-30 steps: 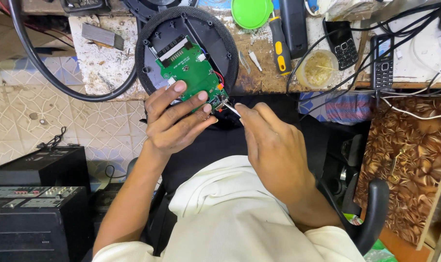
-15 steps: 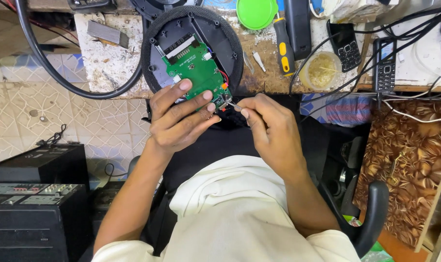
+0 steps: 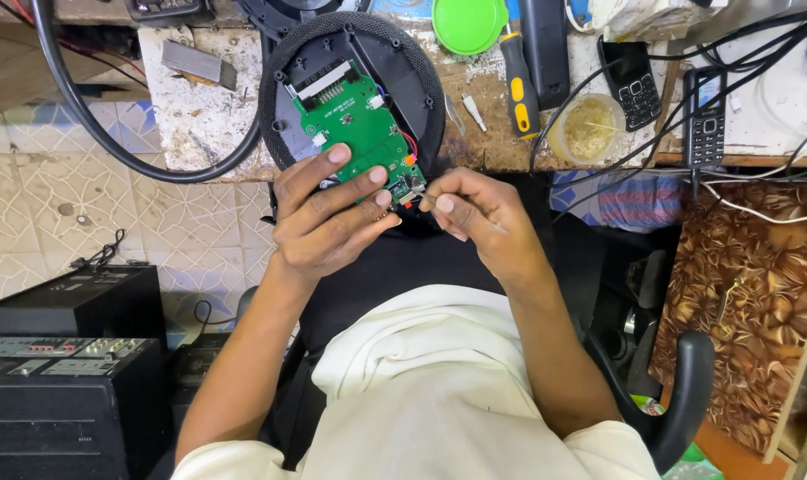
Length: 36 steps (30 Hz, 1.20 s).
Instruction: The person holds a green circuit board and uses a small metal tool to scrape and clean components on its surface. They then use a soldering iron to apply heat to specific points on the board.
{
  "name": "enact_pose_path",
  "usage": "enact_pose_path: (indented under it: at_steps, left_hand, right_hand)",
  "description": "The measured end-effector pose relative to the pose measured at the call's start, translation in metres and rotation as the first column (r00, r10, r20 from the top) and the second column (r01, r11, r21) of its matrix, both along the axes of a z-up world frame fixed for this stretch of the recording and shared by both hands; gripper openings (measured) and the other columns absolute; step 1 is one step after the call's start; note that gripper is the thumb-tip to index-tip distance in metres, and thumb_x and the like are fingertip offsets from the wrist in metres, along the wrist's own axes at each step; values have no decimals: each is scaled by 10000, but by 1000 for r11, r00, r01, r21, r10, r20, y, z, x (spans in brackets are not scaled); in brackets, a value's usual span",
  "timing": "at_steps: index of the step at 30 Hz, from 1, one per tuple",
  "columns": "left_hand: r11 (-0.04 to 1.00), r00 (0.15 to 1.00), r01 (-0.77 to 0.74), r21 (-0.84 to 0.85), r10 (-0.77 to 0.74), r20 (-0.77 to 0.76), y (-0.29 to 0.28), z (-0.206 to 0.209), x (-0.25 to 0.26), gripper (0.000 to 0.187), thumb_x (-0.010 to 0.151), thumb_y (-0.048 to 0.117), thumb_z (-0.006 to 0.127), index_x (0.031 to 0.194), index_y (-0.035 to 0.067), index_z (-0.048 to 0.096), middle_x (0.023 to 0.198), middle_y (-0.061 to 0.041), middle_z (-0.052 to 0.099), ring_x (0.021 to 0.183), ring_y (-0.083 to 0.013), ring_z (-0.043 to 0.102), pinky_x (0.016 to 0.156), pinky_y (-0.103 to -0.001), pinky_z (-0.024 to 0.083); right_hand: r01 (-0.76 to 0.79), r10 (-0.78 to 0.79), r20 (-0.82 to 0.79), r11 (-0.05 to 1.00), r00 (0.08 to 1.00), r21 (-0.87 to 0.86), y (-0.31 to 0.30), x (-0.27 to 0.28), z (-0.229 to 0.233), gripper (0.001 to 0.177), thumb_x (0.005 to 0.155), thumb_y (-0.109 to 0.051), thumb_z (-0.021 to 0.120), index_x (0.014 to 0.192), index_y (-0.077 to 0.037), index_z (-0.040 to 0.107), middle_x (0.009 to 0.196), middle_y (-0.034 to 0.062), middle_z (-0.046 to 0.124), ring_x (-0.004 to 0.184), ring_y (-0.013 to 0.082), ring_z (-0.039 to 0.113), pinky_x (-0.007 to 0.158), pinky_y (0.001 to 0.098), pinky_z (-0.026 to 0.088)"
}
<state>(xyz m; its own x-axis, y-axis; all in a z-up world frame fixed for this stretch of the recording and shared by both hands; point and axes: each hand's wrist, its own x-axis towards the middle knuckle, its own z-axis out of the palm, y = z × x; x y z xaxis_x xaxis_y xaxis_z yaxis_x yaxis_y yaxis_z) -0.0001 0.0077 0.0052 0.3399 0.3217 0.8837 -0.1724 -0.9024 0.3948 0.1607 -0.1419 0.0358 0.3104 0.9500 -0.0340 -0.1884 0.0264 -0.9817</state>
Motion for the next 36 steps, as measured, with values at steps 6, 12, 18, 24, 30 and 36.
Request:
enact_pose_path:
  at_steps: [6, 12, 18, 24, 30, 36]
  left_hand:
    - [1000, 999, 1, 2, -1, 41, 0, -8, 3, 127, 842, 202, 904, 916, 104, 873, 975, -119, 813, 986, -375, 725, 887, -466, 587]
    - [1000, 998, -3, 7, 2, 62, 1, -15, 2, 165, 843, 283, 901, 895, 128, 876, 965, -101, 817, 998, -356, 719, 933, -446, 557]
    - [1000, 998, 6, 4, -6, 57, 1, -11, 2, 140, 880, 244, 869, 910, 107, 867, 957, -121, 809, 964, -365, 716, 917, -463, 561]
    - [1000, 999, 17, -8, -17, 30, 1, -18, -2, 184, 834, 279, 907, 913, 116, 876, 973, -117, 816, 1008, -362, 714, 936, -444, 557]
    - [1000, 1000, 14, -18, -14, 7, 2, -21, -4, 199, 808, 291, 932, 907, 126, 880, 977, -113, 820, 1024, -357, 716, 951, -434, 558]
    - [1000, 1000, 16, -15, -16, 7, 3, -17, -3, 217, 792, 276, 952, 909, 111, 875, 977, -120, 817, 1013, -364, 724, 927, -444, 577]
  right_hand:
    - [-40, 37, -208, 999, 977, -10, 1, -3, -14, 201, 1037, -106, 547, 934, 17, 669, 675, 50, 562, 557, 67, 474, 567, 219, 442]
    - [-62, 73, -277, 997, 958, 49, 4, -7, -22, 207, 1038, -123, 546, 943, 43, 627, 726, 81, 543, 678, 112, 487, 671, 250, 445]
    - [-106, 138, -200, 981, 970, 162, 1, -2, -20, 208, 1056, -90, 507, 991, 62, 632, 768, 98, 571, 731, 124, 473, 718, 271, 437]
    - [-102, 114, -100, 988, 988, 117, 1, -6, -14, 209, 1054, -103, 513, 984, 61, 622, 762, 117, 584, 740, 147, 494, 737, 294, 464]
    - [-91, 95, -57, 993, 994, 74, -1, -3, -10, 224, 1045, -108, 528, 1014, 74, 655, 761, 121, 601, 755, 157, 524, 771, 313, 485]
    - [-100, 101, -34, 995, 994, 16, -11, 2, -16, 226, 1043, -90, 510, 1006, 76, 658, 764, 118, 594, 765, 170, 538, 789, 332, 495]
